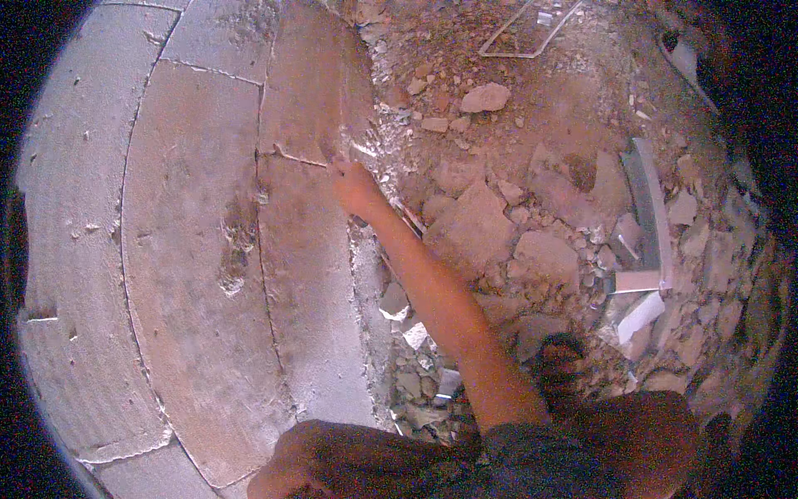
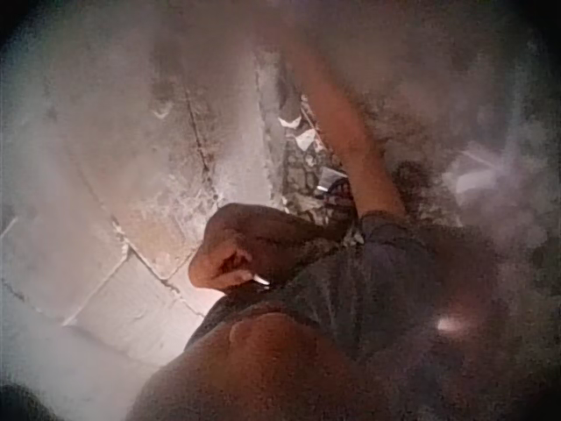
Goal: The person uses a scraper to remove material from a block wall, moving the tool vertically along the joints and surface of the blocks.
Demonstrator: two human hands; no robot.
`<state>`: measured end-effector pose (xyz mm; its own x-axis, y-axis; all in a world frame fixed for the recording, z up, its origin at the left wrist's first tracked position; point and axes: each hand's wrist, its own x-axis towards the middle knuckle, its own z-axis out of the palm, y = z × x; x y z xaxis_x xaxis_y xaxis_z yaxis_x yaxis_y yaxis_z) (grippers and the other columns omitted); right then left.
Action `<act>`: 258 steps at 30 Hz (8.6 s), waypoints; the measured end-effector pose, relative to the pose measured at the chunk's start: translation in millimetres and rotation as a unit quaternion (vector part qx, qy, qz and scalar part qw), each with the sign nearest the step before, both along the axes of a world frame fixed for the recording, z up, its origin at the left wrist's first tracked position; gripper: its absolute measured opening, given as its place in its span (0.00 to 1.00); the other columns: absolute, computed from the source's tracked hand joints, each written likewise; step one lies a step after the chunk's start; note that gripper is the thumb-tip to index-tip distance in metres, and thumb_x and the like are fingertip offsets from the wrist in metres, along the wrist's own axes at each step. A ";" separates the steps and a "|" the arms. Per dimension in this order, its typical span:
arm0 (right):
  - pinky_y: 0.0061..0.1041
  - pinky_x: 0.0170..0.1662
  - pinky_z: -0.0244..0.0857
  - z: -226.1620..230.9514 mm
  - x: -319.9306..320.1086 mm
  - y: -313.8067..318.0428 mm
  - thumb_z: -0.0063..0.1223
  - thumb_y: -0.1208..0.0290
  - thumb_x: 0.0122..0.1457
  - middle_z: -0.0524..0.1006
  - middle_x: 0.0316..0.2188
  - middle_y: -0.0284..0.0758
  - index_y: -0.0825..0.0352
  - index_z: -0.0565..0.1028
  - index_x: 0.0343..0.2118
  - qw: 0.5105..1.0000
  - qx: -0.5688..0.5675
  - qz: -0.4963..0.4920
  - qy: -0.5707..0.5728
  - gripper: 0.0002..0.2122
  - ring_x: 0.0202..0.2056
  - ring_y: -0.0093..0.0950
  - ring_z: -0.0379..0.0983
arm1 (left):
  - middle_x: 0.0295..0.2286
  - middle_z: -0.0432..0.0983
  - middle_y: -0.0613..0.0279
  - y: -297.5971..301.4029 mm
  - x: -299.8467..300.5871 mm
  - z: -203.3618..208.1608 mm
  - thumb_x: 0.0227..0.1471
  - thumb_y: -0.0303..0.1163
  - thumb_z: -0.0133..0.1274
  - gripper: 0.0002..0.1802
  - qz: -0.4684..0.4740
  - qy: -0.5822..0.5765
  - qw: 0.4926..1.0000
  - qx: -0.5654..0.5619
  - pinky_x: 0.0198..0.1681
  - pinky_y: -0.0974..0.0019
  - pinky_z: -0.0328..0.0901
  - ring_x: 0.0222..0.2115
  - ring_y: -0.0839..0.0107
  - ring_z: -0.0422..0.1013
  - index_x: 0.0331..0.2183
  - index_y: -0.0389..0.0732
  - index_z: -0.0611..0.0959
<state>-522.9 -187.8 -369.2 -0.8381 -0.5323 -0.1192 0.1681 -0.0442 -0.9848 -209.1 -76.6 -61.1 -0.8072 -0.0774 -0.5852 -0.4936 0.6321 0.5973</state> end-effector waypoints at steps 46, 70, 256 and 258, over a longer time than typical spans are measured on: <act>0.37 0.43 0.64 -25.5 -10.7 -9.0 0.39 0.62 0.59 0.73 0.36 0.55 0.66 0.66 0.53 0.997 0.065 0.003 0.030 0.20 0.40 0.50 0.70 | 0.26 0.68 0.68 10.7 14.5 19.1 0.52 0.33 0.52 0.09 0.194 -0.123 0.973 -0.015 0.32 0.74 0.58 0.28 0.78 0.63 0.34 0.39 0.74; 0.29 0.49 0.61 -45.8 -25.3 0.8 0.41 0.63 0.59 0.70 0.43 0.53 0.64 0.66 0.53 0.997 0.045 0.043 0.038 0.20 0.46 0.44 0.69 | 0.28 0.66 0.68 9.8 29.4 15.3 0.53 0.33 0.50 0.08 0.223 -0.164 0.961 -0.006 0.35 0.73 0.58 0.30 0.78 0.61 0.34 0.39 0.72; 0.37 0.33 0.67 174.9 -152.7 0.1 0.42 0.72 0.44 0.76 0.28 0.52 0.73 0.75 0.37 0.992 -0.027 0.125 0.008 0.17 0.29 0.45 0.74 | 0.25 0.67 0.70 31.8 22.7 14.4 0.55 0.40 0.50 0.14 0.349 -0.046 0.936 0.004 0.32 0.76 0.57 0.27 0.80 0.60 0.33 0.38 0.75; 0.37 0.32 0.67 177.5 -149.7 4.5 0.42 0.72 0.44 0.76 0.27 0.52 0.73 0.74 0.38 0.990 -0.022 0.138 0.029 0.18 0.28 0.44 0.74 | 0.25 0.67 0.71 30.3 20.5 16.7 0.55 0.40 0.50 0.13 0.326 -0.058 0.943 -0.003 0.31 0.76 0.57 0.26 0.80 0.59 0.33 0.38 0.75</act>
